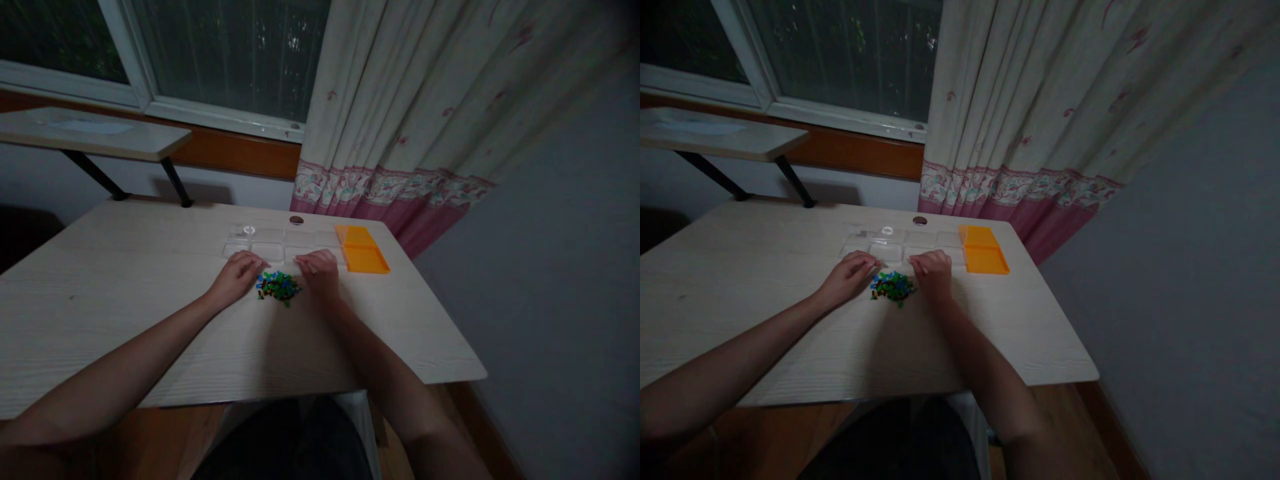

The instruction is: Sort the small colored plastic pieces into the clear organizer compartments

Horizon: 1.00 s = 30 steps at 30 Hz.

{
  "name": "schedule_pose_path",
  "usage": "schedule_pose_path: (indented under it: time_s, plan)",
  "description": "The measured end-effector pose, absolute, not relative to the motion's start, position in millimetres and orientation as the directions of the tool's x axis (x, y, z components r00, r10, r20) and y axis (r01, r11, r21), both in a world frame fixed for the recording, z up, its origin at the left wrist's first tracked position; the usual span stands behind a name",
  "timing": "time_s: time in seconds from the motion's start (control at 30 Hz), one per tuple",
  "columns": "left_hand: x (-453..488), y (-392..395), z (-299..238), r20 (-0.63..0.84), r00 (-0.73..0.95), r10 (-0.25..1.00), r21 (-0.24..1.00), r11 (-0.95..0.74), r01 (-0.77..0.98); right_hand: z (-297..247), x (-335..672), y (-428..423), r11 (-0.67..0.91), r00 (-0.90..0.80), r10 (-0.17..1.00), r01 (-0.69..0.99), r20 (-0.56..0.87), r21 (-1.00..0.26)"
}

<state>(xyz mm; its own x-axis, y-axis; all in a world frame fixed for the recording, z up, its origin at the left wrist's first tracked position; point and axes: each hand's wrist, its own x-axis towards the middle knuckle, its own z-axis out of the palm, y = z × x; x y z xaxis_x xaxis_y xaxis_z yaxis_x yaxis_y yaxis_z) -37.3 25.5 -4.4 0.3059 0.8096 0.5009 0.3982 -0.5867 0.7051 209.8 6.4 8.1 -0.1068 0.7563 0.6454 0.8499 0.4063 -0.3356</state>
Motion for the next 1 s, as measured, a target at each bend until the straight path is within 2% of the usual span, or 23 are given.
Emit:
schedule_pose_path:
  time_s: [0.07, 0.17, 0.33, 0.5, 0.73, 1.0]
  plan:
    - [-43, 30, -4, 0.51, 0.294, 0.808, 0.676, -0.588, 0.443, 1, 230, 19, 0.356, 0.006, 0.702, 0.863, 0.712, -0.359]
    - [-46, 33, -6, 0.51, 0.302, 0.805, 0.651, -0.591, 0.476, -10, 251, 33, 0.322, 0.044, 0.697, 0.873, 0.715, -0.367]
    - [-43, 29, -5, 0.495, 0.39, 0.776, 0.598, -0.63, 0.495, -17, 248, 37, 0.273, 0.039, 0.748, 0.892, 0.662, -0.361]
    - [-42, 27, -3, 0.496, 0.399, 0.771, 0.592, -0.636, 0.494, -17, 242, 35, 0.291, -0.024, 0.79, 0.894, 0.612, -0.341]
    - [-43, 27, -1, 0.479, 0.424, 0.769, 0.574, -0.64, 0.511, -19, 250, 41, 0.324, -0.006, 0.786, 0.856, 0.619, -0.403]
    - [-60, 27, 8, 0.402, 0.669, 0.626, 0.479, -0.766, 0.429, -21, 254, 42, 0.372, 0.035, 0.728, 0.819, 0.685, -0.437]
